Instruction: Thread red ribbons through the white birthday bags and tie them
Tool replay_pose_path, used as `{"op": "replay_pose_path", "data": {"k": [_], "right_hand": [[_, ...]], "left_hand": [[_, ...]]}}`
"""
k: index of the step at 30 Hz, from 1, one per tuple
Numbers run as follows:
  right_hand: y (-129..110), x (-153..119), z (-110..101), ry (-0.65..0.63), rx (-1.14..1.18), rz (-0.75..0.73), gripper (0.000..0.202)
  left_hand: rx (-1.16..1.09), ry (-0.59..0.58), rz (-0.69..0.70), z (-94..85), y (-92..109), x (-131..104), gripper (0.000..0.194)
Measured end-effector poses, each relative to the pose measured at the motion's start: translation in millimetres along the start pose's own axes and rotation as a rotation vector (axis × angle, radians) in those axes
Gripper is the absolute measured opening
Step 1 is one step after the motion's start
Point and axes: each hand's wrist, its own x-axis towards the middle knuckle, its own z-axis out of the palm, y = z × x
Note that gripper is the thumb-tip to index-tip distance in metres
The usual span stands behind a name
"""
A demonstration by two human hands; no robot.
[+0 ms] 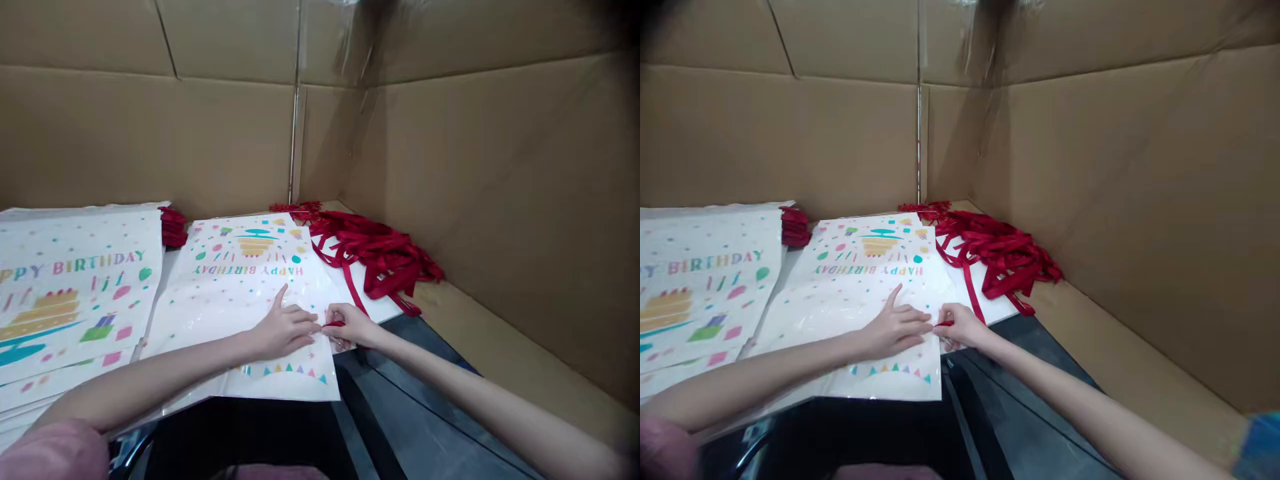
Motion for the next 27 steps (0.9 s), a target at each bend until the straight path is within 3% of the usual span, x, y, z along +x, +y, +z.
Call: {"op": "replay_pose_path", "data": {"k": [4, 10, 23, 27], "right_hand": [[-3.0, 5.9, -9.3, -0.046, -0.078, 0.100, 0.040], [-23.6, 12.0, -26.4, -0.080, -0.217, 0.211, 0.021], [-22.2, 1.1, -38.8, -0.178, -0.350, 0.182, 0.026], [-23.8, -1.5, -36.8, -0.139, -0.417, 0.158, 0.020]], "left_hand": [[0.097, -0.025, 0.046, 1.2, 1.2, 3.5, 0.023], [0.210, -0.046, 0.038, 6.9, 1.4, 18.3, 0.026], [0.149, -0.067, 0.008, 12.7, 0.5, 18.3, 0.029], [0.148, -0.073, 0.007, 11.9, 1.9, 18.2, 0.028]]}}
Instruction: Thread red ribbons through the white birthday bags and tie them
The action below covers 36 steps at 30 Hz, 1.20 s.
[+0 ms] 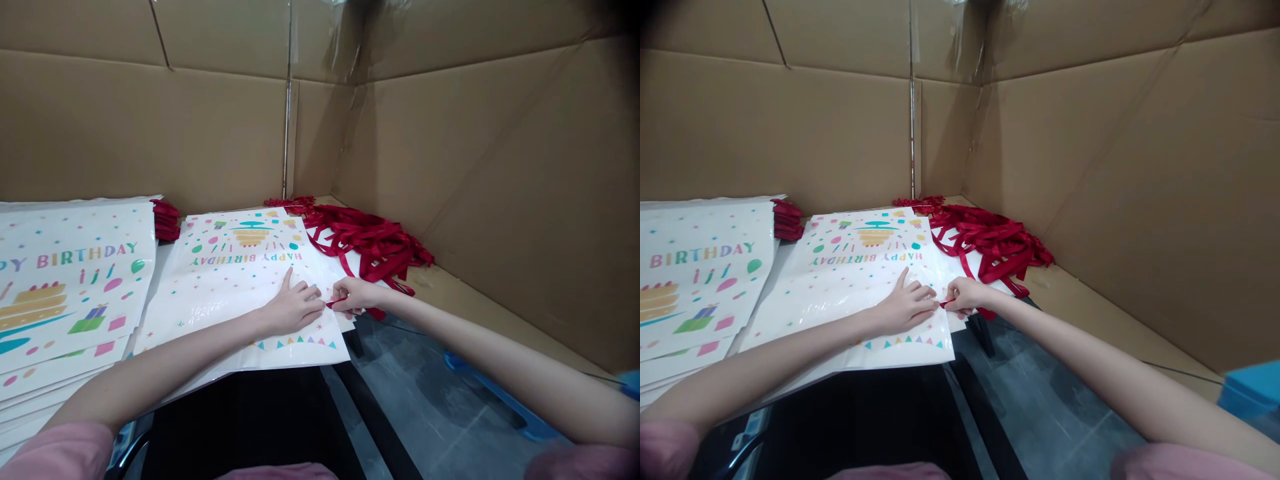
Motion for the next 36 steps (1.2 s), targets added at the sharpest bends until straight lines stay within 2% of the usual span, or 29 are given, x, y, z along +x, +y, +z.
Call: {"op": "replay_pose_path", "data": {"k": [7, 11, 15, 24, 27, 31, 36], "right_hand": [[-1.1, 10.9, 6.2, 0.164, -0.116, -0.034, 0.015], [-9.8, 20.1, 8.3, 0.169, -0.146, -0.038, 0.015], [-15.1, 21.9, 8.1, 0.140, -0.088, 0.033, 0.018], [-17.3, -4.4, 4.7, 0.056, 0.037, 0.090, 0.028], [-11.1, -10.3, 6.0, 0.070, -0.098, 0.117, 0.029], [-0.2, -19.4, 11.1, 0.096, -0.294, 0.063, 0.021], [-2.4, -34.6, 18.3, 0.103, -0.357, 0.056, 0.027]], "left_hand": [[-0.008, 0.006, 0.011, -2.1, 3.8, -1.8, 0.027], [-0.047, 0.020, -0.031, -0.8, 5.4, -2.5, 0.024], [-0.048, 0.054, -0.042, 2.8, 6.0, -4.0, 0.023], [0.041, 0.004, -0.011, -2.8, 13.2, -5.6, 0.027], [0.038, 0.003, -0.018, -3.5, 14.4, -7.1, 0.027], [0.034, -0.001, -0.022, -3.9, 15.6, -8.6, 0.027], [0.021, -0.002, -0.034, -4.9, 17.5, -9.3, 0.028]]}}
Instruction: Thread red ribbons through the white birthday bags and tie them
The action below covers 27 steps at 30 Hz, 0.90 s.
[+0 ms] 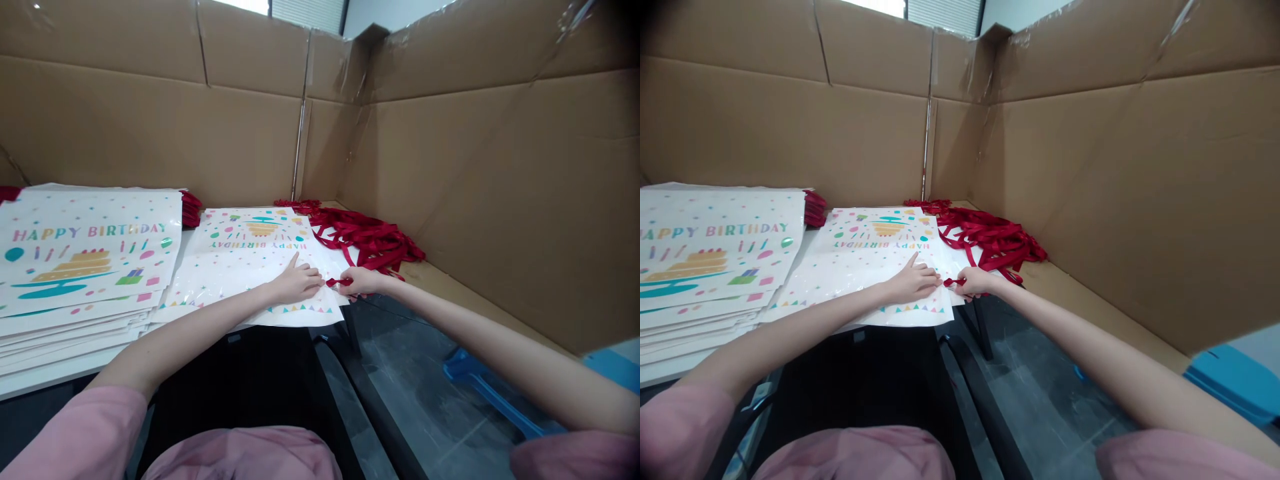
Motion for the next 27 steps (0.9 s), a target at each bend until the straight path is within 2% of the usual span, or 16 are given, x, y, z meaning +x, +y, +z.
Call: {"op": "replay_pose_path", "data": {"k": [2, 5, 8, 12, 18, 24, 27], "right_hand": [[0.2, -3.5, -0.2, -0.015, 0.065, -0.008, 0.033], [5.8, -4.8, -0.3, -0.062, 0.259, -0.096, 0.047], [13.1, -3.6, 0.3, -0.072, 0.378, -0.090, 0.045], [18.4, -2.6, 1.1, -0.039, 0.280, 0.011, 0.028], [23.7, 0.8, 4.9, 0.048, 0.141, 0.075, 0.018], [22.7, 5.8, 3.3, 0.072, -0.019, 0.018, 0.009], [12.6, 6.2, -2.3, 0.134, -0.202, -0.008, 0.014]], "left_hand": [[-0.006, -0.003, -0.002, -0.3, 0.5, 0.1, 0.028], [-0.012, -0.005, -0.004, -0.7, 0.8, 0.0, 0.028], [-0.020, 0.002, -0.002, -0.6, 0.4, -0.4, 0.028], [-0.024, 0.010, -0.002, 0.6, -0.9, -0.8, 0.027], [-0.035, 0.014, -0.004, 2.4, -2.3, -1.1, 0.028], [-0.057, -0.004, -0.019, 2.4, -3.1, -1.6, 0.027], [-0.053, -0.023, -0.058, 4.4, -5.5, -1.3, 0.035]]}}
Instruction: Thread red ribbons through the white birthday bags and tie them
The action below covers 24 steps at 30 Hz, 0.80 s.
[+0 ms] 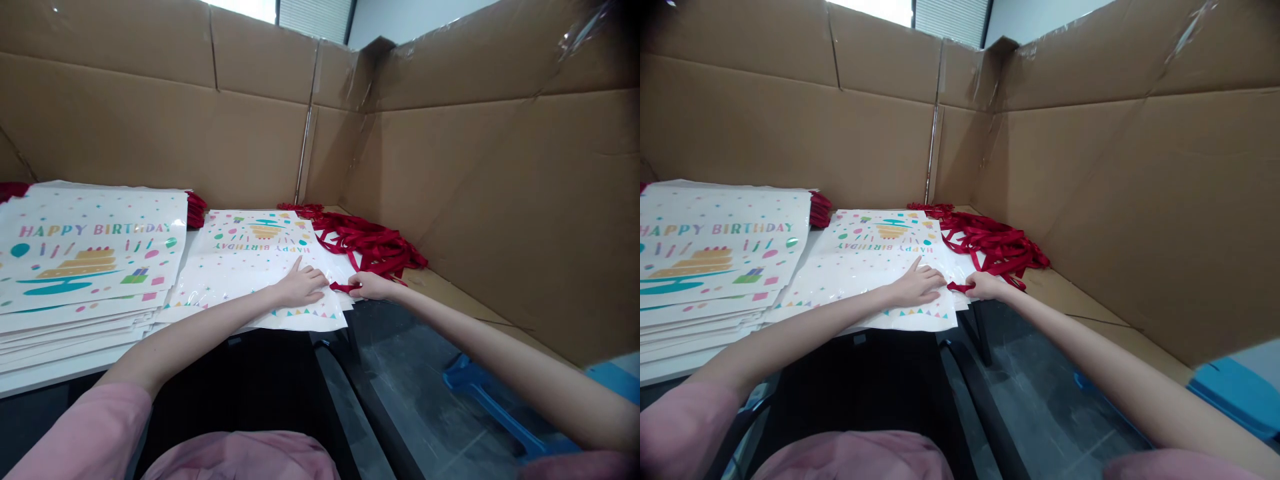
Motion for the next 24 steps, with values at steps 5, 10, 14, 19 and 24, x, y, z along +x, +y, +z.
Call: {"op": "replay_pose_path", "data": {"k": [5, 10, 14, 19, 24], "right_hand": [[-14.0, 11.1, -6.3, 0.025, -0.108, -0.027, 0.017], [-28.0, 25.5, -2.9, 0.030, -0.136, -0.064, 0.015], [-36.9, 29.6, -3.4, 0.022, -0.127, -0.101, 0.014], [-32.5, 22.7, -4.7, 0.009, -0.114, -0.124, 0.017], [-24.6, 13.9, 7.6, 0.097, -0.123, -0.124, 0.020]], "left_hand": [[0.017, -0.105, -0.037, 3.4, -5.8, 4.6, 0.054], [-0.004, -0.174, -0.053, 3.7, -8.6, 10.7, 0.056], [-0.018, -0.200, -0.070, 7.2, -7.5, 10.5, 0.066], [-0.019, -0.277, -0.073, 8.8, -4.9, 7.7, 0.073], [-0.016, -0.295, -0.082, 7.7, -4.0, 7.3, 0.074]]}}
